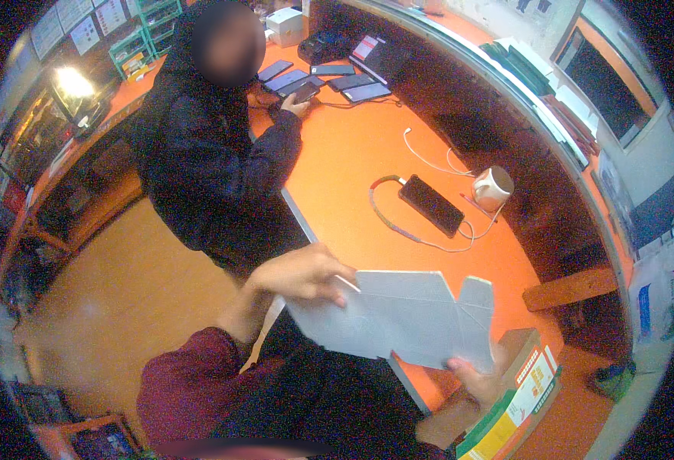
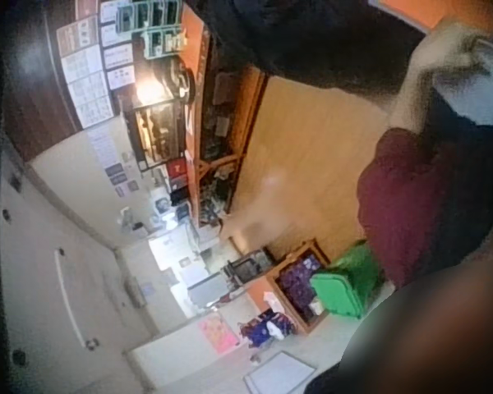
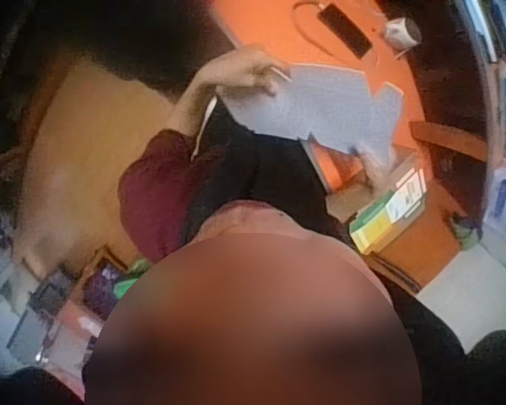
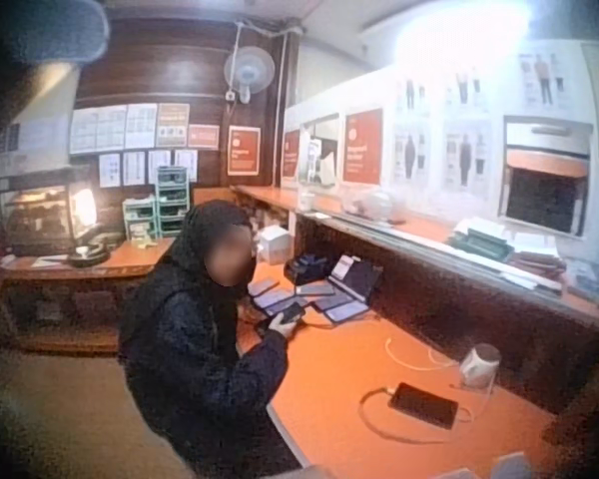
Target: The person folds flat paper sheets into small boxes, inserts them into a larger cardboard box, and then assembles a separate small box from a pre-printed sheet. The person handles multiple paper sheets and boxes throughout the clip.
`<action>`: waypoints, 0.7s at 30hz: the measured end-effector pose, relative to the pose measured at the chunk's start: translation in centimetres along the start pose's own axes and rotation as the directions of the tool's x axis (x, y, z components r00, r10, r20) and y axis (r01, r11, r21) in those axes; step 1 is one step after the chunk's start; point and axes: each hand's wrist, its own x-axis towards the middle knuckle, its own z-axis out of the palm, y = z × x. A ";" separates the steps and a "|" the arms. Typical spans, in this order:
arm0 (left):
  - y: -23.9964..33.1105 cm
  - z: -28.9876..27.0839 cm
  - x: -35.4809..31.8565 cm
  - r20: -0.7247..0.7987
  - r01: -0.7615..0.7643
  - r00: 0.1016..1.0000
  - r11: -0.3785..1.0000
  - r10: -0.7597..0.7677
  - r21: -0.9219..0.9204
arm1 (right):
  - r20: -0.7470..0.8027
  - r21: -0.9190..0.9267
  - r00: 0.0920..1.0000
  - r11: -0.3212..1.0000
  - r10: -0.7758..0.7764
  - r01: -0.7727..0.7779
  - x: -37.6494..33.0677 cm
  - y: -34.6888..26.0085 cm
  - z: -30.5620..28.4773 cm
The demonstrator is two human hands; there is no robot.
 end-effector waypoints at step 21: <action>-0.2 6.2 -1.7 0.447 -0.151 0.861 0.961 0.243 -0.230 | -0.514 0.239 0.833 0.899 -0.204 0.367 2.9 7.0 18.4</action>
